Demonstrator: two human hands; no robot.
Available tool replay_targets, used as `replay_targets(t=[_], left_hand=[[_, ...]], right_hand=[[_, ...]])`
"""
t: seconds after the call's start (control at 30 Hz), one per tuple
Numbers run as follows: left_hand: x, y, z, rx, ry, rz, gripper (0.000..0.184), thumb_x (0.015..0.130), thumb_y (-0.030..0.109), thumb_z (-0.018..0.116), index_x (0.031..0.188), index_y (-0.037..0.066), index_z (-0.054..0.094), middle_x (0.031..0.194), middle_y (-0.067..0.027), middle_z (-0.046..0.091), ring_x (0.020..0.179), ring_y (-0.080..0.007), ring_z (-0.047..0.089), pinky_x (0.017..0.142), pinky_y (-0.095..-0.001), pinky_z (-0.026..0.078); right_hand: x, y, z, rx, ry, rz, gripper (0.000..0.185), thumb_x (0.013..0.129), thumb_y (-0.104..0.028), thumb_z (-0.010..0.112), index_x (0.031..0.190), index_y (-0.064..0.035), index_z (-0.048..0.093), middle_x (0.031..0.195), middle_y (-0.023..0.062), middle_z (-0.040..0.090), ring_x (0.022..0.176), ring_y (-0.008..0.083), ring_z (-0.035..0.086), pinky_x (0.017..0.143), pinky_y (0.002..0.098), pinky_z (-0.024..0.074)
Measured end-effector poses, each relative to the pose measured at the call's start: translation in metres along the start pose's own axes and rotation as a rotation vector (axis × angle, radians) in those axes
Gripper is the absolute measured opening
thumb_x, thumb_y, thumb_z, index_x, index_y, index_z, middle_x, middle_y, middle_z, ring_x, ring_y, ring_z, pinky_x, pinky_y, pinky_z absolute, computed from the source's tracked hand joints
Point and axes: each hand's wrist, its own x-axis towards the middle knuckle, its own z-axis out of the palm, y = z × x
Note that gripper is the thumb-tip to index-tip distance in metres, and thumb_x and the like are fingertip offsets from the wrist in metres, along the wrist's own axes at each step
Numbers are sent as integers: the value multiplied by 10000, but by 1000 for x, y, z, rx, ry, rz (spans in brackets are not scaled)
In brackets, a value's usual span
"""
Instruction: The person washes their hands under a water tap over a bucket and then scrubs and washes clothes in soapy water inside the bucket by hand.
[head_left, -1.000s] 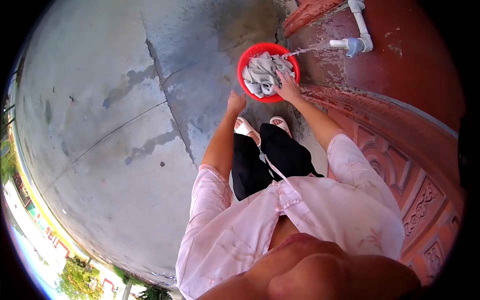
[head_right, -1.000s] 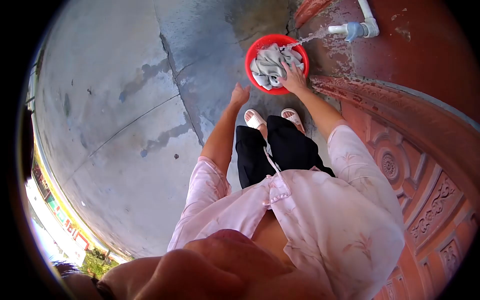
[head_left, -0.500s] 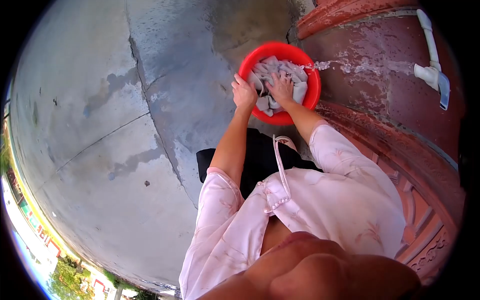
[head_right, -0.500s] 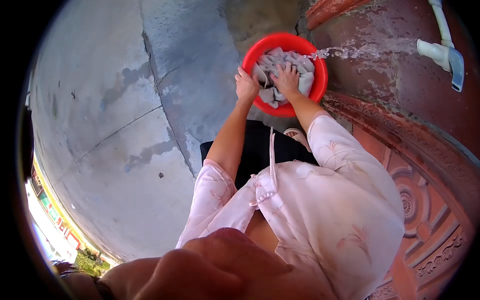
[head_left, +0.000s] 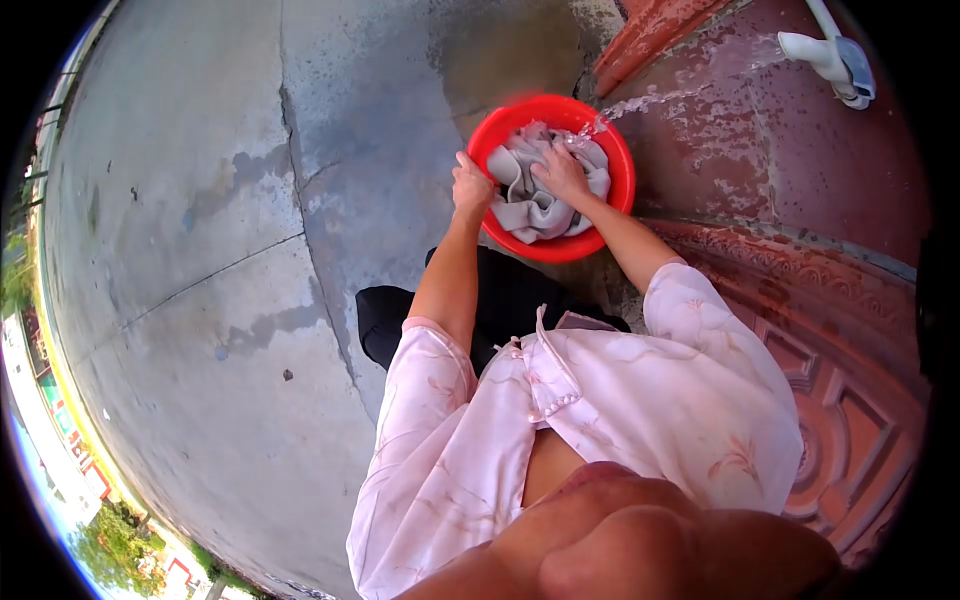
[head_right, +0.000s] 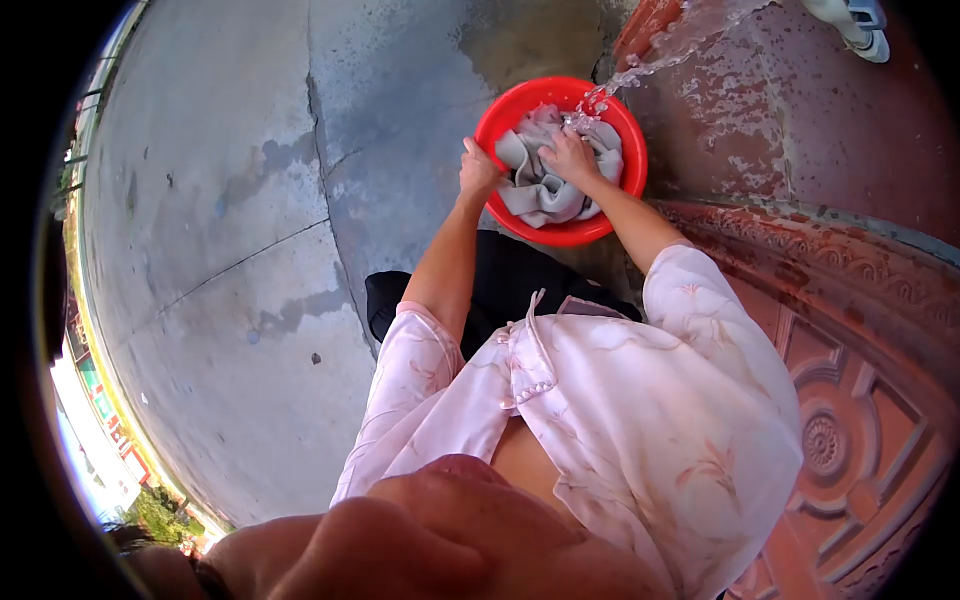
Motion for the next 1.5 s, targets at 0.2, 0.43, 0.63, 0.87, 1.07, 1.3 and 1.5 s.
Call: replay_targets(t=[0.2, 0.43, 0.63, 0.87, 1.07, 1.3, 1.5], left_hand=[[-1, -11, 9, -76, 34, 19, 554, 866, 176, 533, 1333, 29, 275, 1197, -311, 495, 1066, -498, 547, 921, -508, 457], [-3, -23, 25, -133, 214, 168, 724, 852, 157, 527, 1448, -20, 156, 1242, -333, 434, 1073, -509, 502, 941, -521, 429], [-51, -6, 19, -32, 212, 137, 786, 836, 114, 559, 1495, 109, 130, 1378, -289, 325, 1103, -512, 504, 916, -530, 454], [-78, 2, 25, 226, 160, 56, 832, 837, 75, 554, 1514, 126, 74, 1495, -287, 165, 1023, -474, 589, 855, -462, 519], [-71, -9, 27, 379, 188, 26, 711, 917, 215, 441, 1521, 125, 78, 1521, -271, 156, 1239, -428, 446, 1008, -524, 376], [-88, 20, 39, 23, 556, 495, 504, 846, 162, 522, 1293, -53, 433, 1399, -293, 367, 1227, -448, 407, 1045, -471, 336], [-65, 0, 59, -646, 450, -11, 495, 914, 343, 504, 1158, -85, 552, 1023, -236, 639, 1021, -374, 599, 908, -441, 441]], right_hand=[[-41, -37, -56, -16, -107, 20, 381, 754, -385, 696, 955, -70, 625, 1135, 161, 508, 979, 368, 560, 830, 474, 455], [-25, -34, -5, -350, -399, 68, 441, 851, -349, 611, 1140, -49, 466, 1238, 196, 399, 971, 411, 545, 798, 543, 456], [27, -3, 43, -221, -386, 144, 311, 831, -150, 524, 1104, -2, 534, 1165, 267, 487, 983, 471, 586, 825, 515, 513], [32, 32, 47, 68, -349, 59, 376, 802, -353, 617, 983, -25, 651, 1085, 252, 581, 1038, 407, 574, 905, 473, 460], [-23, -26, -31, 127, -358, 110, 439, 727, -389, 687, 1032, -75, 671, 1140, 199, 556, 1001, 383, 578, 881, 449, 471], [-9, -47, -33, 131, -51, -201, 612, 808, -346, 632, 1365, -173, 450, 1314, 124, 504, 1192, 376, 462, 980, 495, 398], [26, -5, 25, 421, -268, -36, 348, 860, -361, 600, 1078, -98, 669, 995, 122, 690, 968, 341, 634, 850, 451, 495]])
